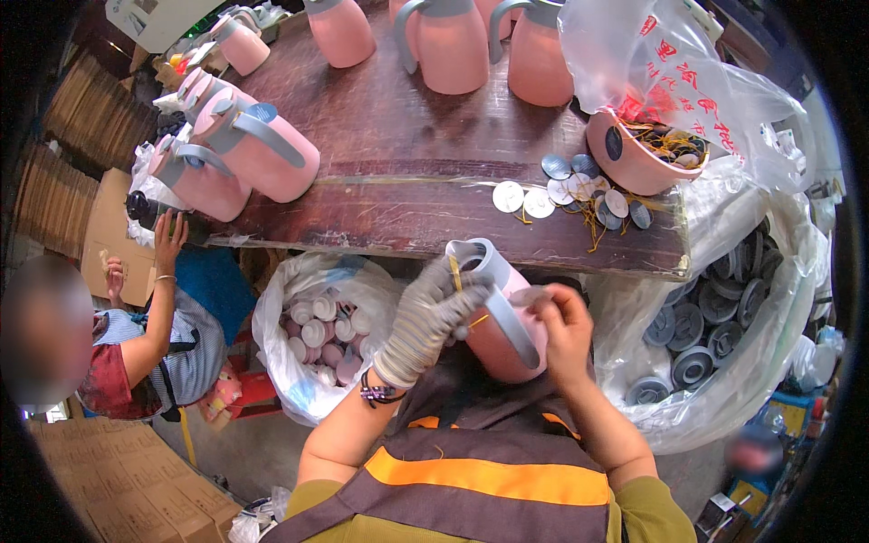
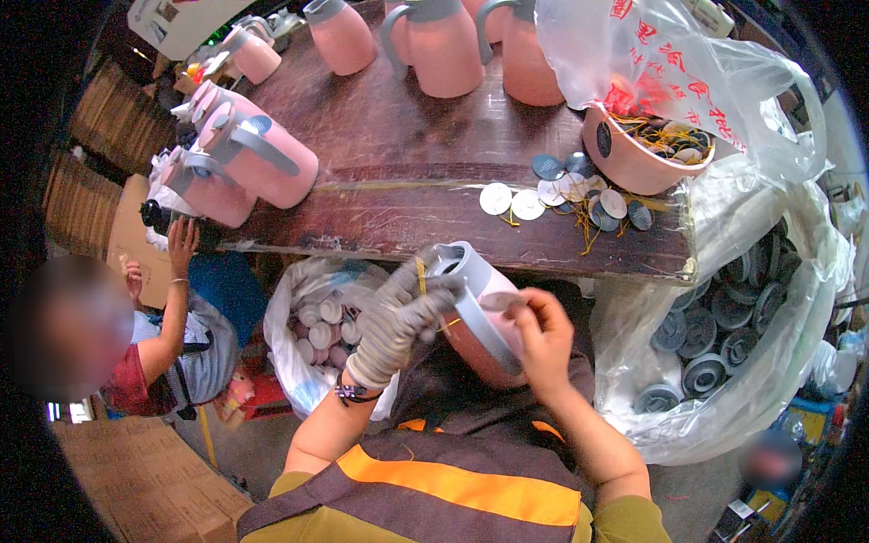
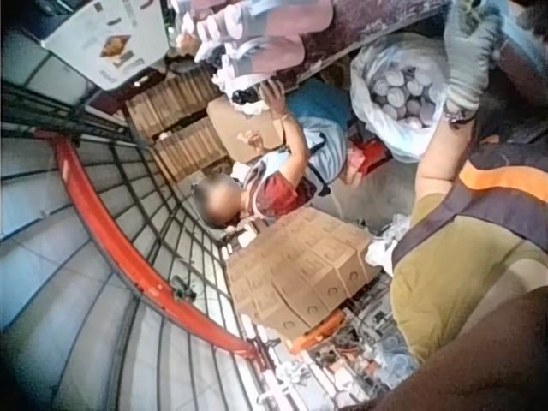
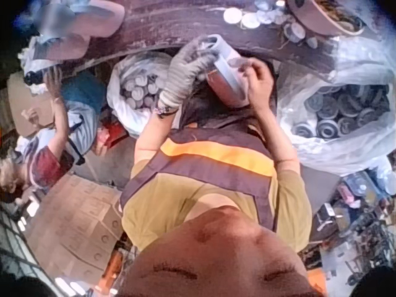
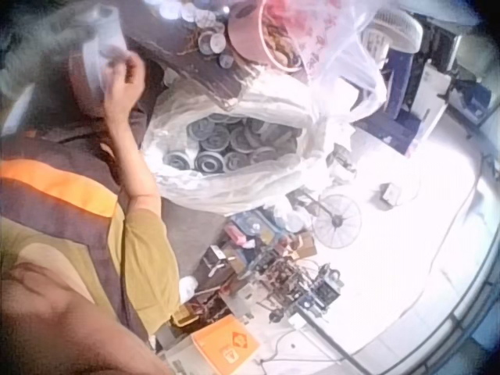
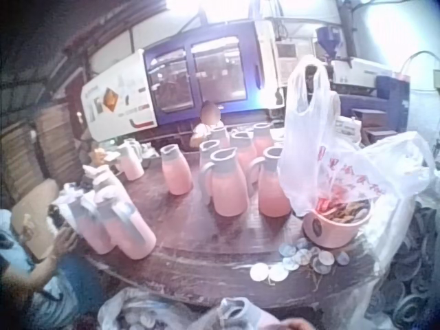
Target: The person assembles pink kettles by attaching grey lids and securing them with rubber bands. They pick up kettle bodies, place lids on top, and wrap bands around the necks to hold the parts together.
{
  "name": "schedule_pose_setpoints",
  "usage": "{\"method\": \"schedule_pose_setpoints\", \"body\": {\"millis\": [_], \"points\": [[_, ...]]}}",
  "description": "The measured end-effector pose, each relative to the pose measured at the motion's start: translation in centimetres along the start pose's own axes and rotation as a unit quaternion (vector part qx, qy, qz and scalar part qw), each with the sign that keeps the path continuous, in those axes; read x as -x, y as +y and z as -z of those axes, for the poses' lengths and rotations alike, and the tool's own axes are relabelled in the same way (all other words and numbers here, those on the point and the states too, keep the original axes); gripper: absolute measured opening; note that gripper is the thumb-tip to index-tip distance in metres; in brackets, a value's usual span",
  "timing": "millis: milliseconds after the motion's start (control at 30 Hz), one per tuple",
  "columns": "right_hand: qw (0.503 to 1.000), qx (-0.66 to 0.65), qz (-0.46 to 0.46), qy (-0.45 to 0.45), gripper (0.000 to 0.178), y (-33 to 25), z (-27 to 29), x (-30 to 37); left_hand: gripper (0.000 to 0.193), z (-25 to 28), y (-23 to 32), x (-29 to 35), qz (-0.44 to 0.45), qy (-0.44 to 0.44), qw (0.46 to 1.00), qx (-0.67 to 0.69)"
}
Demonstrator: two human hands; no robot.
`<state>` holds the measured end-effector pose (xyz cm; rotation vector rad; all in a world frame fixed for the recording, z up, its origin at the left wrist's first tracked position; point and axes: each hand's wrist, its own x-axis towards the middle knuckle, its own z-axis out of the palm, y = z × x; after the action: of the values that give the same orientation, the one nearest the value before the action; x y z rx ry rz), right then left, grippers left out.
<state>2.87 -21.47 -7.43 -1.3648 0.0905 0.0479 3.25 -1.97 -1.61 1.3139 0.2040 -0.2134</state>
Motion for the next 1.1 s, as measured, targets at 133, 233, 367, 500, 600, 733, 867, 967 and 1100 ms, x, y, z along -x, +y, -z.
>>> {"method": "schedule_pose_setpoints", "body": {"millis": [133,233,367,500,600,733,867,967,1100], "points": [[0.968,0.167,0.184,-0.048,0.012,-4.4,-2.0,-2.6,0.048,0.0,0.7,0.0,-0.198,-0.045,0.921,-0.333],[0.949,0.207,0.178,-0.160,0.013,-4.7,-2.5,-3.1,0.041,0.4,-0.1,-0.9,-0.259,-0.005,0.902,-0.345],[0.981,0.125,0.029,-0.148,0.007,-4.3,-3.0,-3.9,0.027,0.3,1.7,-1.8,-0.350,-0.010,0.820,-0.452],[0.989,0.103,0.071,-0.077,0.018,-3.8,-4.5,-3.3,0.024,1.0,0.6,-2.5,-0.263,-0.027,0.850,-0.455],[0.975,0.176,0.112,-0.083,0.027,-2.7,-3.8,-1.6,0.021,1.9,0.8,-2.6,-0.233,-0.049,0.851,-0.468],[0.938,0.287,-0.044,-0.189,0.030,-0.8,-2.5,1.6,0.021,4.2,0.7,-4.2,-0.339,-0.159,0.791,-0.483],[0.944,0.283,-0.009,-0.171,0.026,-3.7,-1.6,3.0,0.029,8.6,3.8,-3.9,-0.121,0.019,0.946,-0.302],[0.933,0.293,0.052,-0.203,0.025,-4.9,-1.8,3.1,0.034,9.1,2.0,-2.3,-0.099,0.030,0.947,-0.303],[0.962,0.168,-0.136,-0.165,0.023,-3.8,-2.3,1.8,0.028,7.6,0.4,2.6,-0.174,-0.011,0.941,-0.289]]}}
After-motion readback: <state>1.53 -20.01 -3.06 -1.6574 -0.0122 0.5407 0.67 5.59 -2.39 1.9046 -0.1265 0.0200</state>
